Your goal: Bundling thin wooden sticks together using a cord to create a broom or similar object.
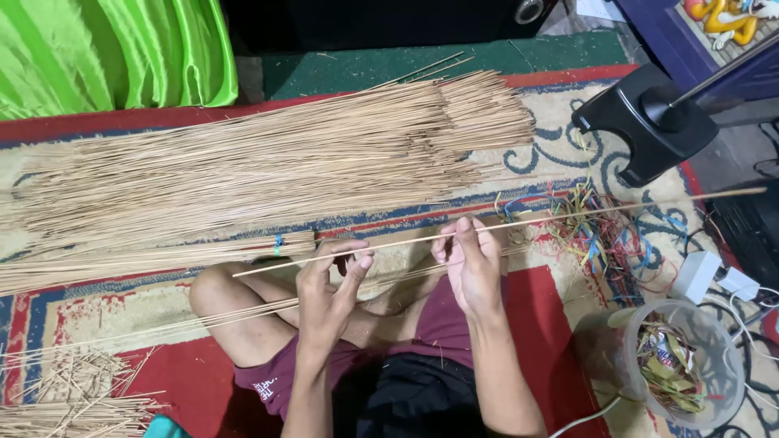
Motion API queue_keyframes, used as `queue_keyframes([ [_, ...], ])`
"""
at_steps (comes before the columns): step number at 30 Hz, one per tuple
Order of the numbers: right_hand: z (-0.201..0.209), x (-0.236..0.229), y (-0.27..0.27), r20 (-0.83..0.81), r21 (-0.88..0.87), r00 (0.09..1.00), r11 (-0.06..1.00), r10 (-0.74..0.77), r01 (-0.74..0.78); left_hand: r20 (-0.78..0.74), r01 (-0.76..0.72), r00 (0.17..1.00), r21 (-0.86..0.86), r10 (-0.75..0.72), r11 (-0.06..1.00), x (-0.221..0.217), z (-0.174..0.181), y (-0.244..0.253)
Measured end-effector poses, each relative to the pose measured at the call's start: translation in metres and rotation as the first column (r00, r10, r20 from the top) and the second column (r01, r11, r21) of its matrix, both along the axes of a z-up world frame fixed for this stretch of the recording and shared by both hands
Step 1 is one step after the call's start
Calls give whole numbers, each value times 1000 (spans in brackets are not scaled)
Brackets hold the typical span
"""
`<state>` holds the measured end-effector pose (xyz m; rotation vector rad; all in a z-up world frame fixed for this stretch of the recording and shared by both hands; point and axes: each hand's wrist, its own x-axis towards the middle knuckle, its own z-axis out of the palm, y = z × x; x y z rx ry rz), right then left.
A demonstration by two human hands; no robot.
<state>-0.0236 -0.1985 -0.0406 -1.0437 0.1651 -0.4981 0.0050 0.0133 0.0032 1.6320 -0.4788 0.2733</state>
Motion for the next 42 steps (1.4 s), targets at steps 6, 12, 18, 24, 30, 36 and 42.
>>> queue_keyframes([
  [6,1,-2,12,14,-50,1000,999,6,-5,-157,-18,987,-284,-29,959,-9,-32,-27],
  [12,12,0,25,27,-111,995,989,99,-95,-136,-21,991,-209,-7,978,-12,-32,-33],
  [18,13,-1,37,13,-171,993,978,122,-118,-80,-16,997,-144,5,989,1,-21,-15],
  [24,18,1,39,5,-178,998,982,67,-65,-61,-30,998,-93,24,995,-4,-19,-21],
  [30,9,-2,31,-92,9,989,993,120,-120,-125,-26,992,-62,18,998,-9,-17,-22],
  [36,11,-6,26,-31,-77,988,985,150,-152,-126,23,991,-151,-42,988,-10,-26,-20],
  [42,12,-1,28,-117,-42,985,990,125,-131,-144,-24,989,-113,8,993,-9,-26,-24],
])
